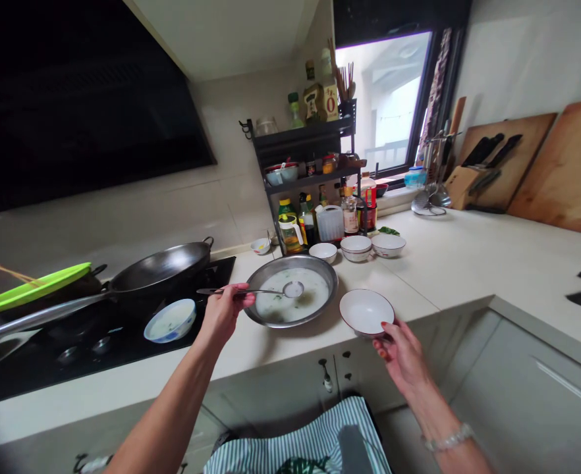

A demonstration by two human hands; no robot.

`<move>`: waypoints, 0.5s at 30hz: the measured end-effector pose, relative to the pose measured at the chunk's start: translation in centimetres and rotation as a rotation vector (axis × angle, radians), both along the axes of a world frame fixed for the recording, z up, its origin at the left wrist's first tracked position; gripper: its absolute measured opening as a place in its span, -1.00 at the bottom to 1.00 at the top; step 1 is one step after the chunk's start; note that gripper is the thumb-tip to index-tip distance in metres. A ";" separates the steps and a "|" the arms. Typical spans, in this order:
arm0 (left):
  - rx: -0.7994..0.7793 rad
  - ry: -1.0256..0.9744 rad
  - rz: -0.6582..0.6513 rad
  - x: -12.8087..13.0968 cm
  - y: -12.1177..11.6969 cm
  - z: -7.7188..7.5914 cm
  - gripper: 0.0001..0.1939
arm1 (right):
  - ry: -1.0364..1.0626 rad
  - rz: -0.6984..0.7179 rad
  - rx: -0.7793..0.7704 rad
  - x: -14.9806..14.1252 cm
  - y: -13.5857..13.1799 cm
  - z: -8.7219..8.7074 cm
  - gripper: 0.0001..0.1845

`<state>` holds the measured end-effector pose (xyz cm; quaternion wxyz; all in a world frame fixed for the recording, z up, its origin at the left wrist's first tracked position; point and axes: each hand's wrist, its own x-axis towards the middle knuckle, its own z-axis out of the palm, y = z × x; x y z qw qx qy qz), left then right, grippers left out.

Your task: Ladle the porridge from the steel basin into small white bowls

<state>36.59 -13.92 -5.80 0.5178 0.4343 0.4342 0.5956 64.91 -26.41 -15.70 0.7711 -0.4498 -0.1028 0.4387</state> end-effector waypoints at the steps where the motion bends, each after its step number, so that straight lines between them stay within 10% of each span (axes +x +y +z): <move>1: 0.001 -0.005 -0.009 0.2 -0.1 0.2 -0.83 | -0.003 0.002 0.002 0.1 0.2 -0.1 -0.57; 15: -0.042 -0.045 -0.051 3.6 0.8 2.2 -0.87 | -0.078 -0.042 0.131 3.0 7.6 -0.3 -0.67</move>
